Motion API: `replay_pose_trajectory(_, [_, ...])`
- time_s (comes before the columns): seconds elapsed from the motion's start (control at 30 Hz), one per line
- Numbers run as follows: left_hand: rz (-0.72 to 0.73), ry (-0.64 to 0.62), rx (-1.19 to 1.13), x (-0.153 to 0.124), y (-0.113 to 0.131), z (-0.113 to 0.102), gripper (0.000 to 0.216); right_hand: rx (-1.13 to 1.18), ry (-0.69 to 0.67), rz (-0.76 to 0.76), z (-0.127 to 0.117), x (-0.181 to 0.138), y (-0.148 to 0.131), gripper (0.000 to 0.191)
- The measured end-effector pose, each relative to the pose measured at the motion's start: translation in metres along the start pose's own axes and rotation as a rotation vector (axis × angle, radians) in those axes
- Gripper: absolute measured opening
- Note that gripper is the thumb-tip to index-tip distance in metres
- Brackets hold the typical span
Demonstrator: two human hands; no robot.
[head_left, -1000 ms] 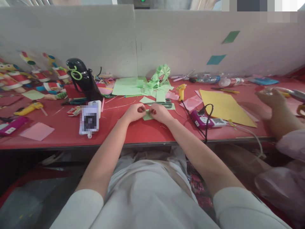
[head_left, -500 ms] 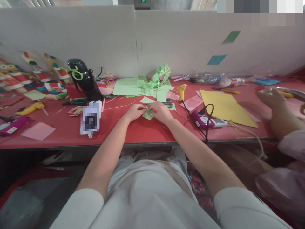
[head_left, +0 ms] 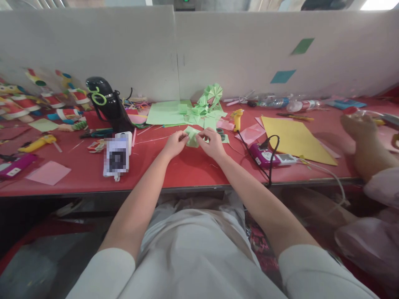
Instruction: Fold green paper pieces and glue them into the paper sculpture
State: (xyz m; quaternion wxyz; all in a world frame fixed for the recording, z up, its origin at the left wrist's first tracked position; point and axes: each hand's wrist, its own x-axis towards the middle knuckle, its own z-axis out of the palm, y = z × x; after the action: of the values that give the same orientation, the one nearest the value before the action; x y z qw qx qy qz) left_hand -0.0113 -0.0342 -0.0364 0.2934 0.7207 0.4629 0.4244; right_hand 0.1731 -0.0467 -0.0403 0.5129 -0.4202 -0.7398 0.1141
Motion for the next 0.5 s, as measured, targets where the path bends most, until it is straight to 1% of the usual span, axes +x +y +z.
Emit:
replay_pose_trajectory(0.07, [0.043,0.0,0.009,-0.001,0.002,0.001,0.01,0.004,-0.009,0.035,0.0,0.001,-0.004,0.018])
replay_pose_trajectory(0.17, [0.114,-0.02,-0.007,-0.003,0.008,0.003,0.008,0.023,-0.014,0.061,0.001,0.001,-0.006,0.018])
replay_pose_trajectory(0.23, [0.131,-0.045,-0.044,-0.005,0.012,0.004,0.006,0.051,-0.021,0.064,0.001,0.002,-0.007,0.019])
replay_pose_trajectory(0.3, [0.125,-0.076,-0.115,-0.006,0.014,0.005,0.006,0.079,-0.028,0.07,0.001,0.002,-0.007,0.02])
replay_pose_trajectory(0.4, [0.085,-0.094,-0.223,-0.005,0.013,0.006,0.019,0.102,-0.035,0.089,0.001,0.002,-0.007,0.018])
replay_pose_trajectory(0.5, [0.05,-0.095,-0.294,-0.002,0.009,0.008,0.015,0.14,-0.072,0.077,0.002,0.002,-0.007,0.019])
